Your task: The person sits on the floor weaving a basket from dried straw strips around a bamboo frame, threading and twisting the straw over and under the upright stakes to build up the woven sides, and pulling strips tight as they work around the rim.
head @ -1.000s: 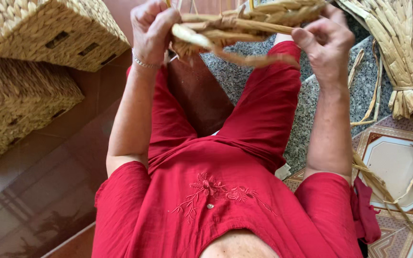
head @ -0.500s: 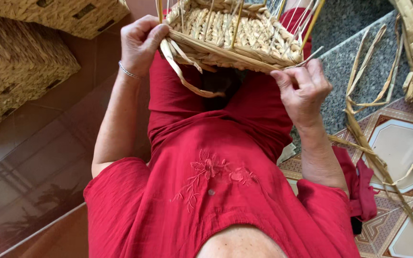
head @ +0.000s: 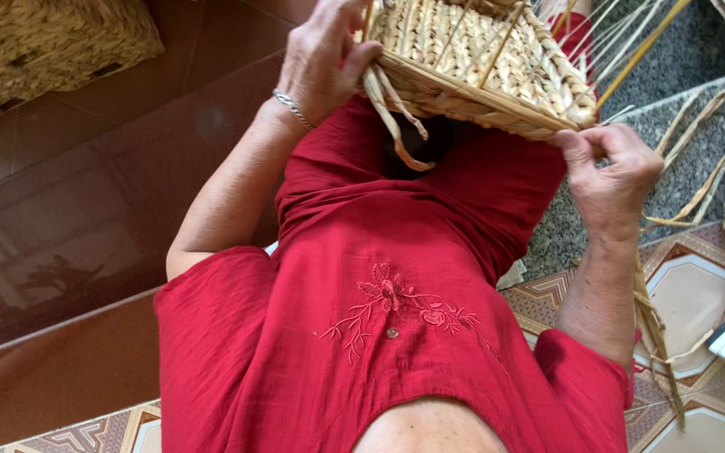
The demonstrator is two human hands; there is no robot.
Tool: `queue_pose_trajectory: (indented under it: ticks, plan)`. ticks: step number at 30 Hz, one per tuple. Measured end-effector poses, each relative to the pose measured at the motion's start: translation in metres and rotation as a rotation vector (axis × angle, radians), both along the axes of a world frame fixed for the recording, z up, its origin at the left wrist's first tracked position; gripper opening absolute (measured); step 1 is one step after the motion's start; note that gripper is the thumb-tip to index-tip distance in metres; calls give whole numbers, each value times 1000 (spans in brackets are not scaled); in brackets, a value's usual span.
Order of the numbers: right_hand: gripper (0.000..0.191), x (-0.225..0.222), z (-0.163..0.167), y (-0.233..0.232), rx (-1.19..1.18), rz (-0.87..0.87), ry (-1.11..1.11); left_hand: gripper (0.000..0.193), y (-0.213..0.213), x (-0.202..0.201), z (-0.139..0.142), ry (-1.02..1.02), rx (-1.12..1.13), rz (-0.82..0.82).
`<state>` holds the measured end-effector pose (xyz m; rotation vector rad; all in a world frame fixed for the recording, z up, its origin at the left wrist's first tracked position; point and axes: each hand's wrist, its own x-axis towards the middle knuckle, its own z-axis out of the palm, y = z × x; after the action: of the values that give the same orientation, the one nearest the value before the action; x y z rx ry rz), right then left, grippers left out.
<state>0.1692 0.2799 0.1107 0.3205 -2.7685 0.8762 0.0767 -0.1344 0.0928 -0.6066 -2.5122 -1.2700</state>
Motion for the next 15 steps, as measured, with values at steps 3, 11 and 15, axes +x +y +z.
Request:
queue_pose_trajectory:
  ticks: [3,11,15]
  plan:
    - [21,-2,0,2,-10,-11,-29,21,0,5,6,131,-69,-38]
    - [27,-3,59,-18,441,-153,-39,16,7,2,4,231,-371,-72]
    - [42,-16,59,-57,484,113,277,21,19,0,0,195,-387,-89]
